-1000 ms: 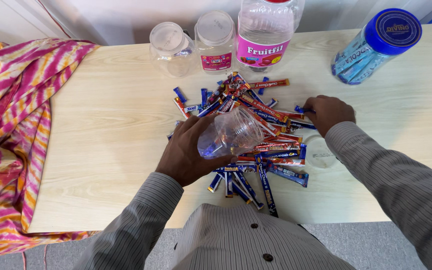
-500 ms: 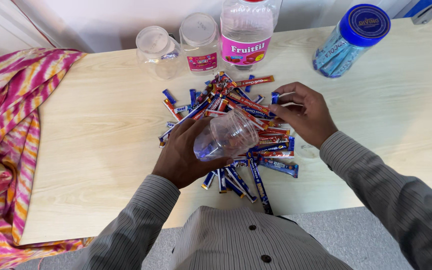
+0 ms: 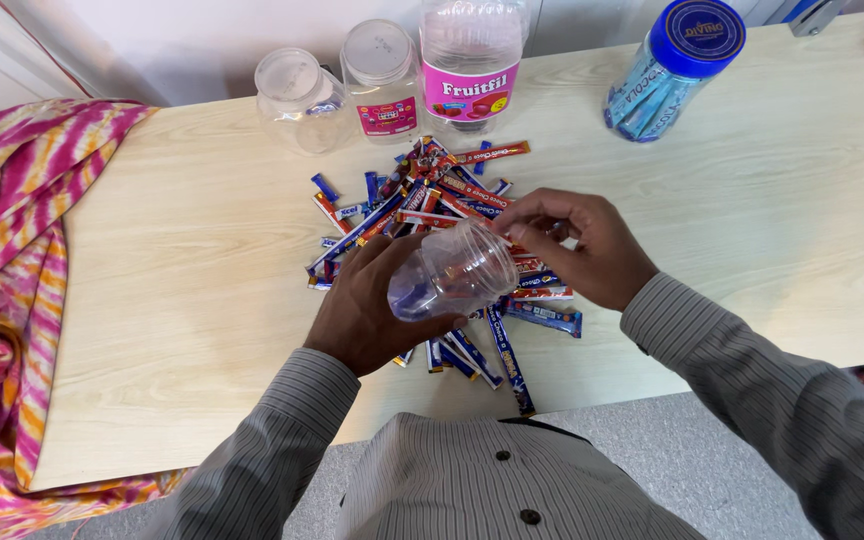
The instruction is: The person sorts a pile of assorted candy bars on a table by hand, placing blue-wrapped bars into a clear plastic jar and then orange-wrapped bars into a second jar. The person closes the first jar and continues filling the second.
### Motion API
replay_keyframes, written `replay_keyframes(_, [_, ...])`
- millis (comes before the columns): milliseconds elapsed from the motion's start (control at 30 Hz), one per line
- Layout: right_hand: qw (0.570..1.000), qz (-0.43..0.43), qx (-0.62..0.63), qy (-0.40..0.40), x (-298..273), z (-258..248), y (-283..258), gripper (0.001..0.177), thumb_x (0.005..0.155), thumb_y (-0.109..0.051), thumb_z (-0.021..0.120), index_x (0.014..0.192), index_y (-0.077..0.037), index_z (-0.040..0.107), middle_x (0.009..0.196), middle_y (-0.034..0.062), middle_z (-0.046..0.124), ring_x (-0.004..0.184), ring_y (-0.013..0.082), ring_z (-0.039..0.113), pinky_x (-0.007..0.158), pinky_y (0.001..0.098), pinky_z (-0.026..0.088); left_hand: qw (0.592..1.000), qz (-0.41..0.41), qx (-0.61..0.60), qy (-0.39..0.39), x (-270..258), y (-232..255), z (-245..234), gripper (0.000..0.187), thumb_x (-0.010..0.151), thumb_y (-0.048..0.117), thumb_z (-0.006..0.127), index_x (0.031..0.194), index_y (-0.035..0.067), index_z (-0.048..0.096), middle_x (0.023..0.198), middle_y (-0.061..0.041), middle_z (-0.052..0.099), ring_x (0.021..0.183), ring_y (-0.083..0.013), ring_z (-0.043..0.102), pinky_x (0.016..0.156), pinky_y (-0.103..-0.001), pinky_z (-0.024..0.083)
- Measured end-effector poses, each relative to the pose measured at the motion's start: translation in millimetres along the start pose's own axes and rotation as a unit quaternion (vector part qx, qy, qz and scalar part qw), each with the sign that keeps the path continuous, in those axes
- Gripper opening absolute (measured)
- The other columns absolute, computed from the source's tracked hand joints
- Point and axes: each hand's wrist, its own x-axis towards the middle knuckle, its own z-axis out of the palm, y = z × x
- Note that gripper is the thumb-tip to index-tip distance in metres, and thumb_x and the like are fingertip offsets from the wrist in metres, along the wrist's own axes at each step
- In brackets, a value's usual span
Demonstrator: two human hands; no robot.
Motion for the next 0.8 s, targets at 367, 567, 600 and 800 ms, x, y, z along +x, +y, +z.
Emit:
replay_keyframes(367, [0.952,0.121,-0.280,-0.033,-10,-10,106,0.055,0.093,-0.024,0.069,0.144,-0.017,0.050,0.148,0.0141,0.051,0.134,0.0335,0.050,0.111,0.0516,0.046,0.999,-0.051,0.013,-0.013,-5,0,-3,0.100,0.061,0.057,0.093,0.139,0.008,0.057,0.129,-0.017,0.063,0.123,-0.0359,0.060,0.104,-0.049,0.051])
replay_keyframes(567, [0.901,0.126,-0.392,-0.138,-16,2,119,0.064,0.088,-0.038,0.073,0.146,-0.027,0.048,0.154,0.0074,0.042,0.141,0.0305,0.043,0.117,0.0514,0.037,0.999,-0.033,0.021,0.009,-4,-3,-3,0.099,0.062,0.057,0.094,0.139,0.006,0.057,0.132,-0.018,0.062,0.126,-0.0370,0.060,0.106,-0.050,0.050])
replay_keyframes(600, [0.898,0.118,-0.398,-0.146,-16,2,118,0.062,0.088,-0.038,0.073,0.145,-0.028,0.051,0.153,0.0061,0.044,0.140,0.0299,0.044,0.118,0.0509,0.037,0.999,-0.033,0.021,0.010,-4,-4,-3,0.099,0.063,0.057,0.094,0.139,0.006,0.057,0.133,-0.019,0.062,0.127,-0.0371,0.060,0.107,-0.050,0.050])
replay_keyframes(800, [0.887,0.189,-0.399,-0.134,-7,-8,112,0.033,0.097,-0.035,0.067,0.128,-0.027,0.068,0.148,0.0000,0.058,0.135,0.0254,0.060,0.119,0.0435,0.051,0.998,-0.037,0.042,0.005,0,-7,-1,0.104,0.061,0.057,0.094,0.142,0.005,0.055,0.139,-0.023,0.058,0.131,-0.0428,0.052,0.107,-0.054,0.044])
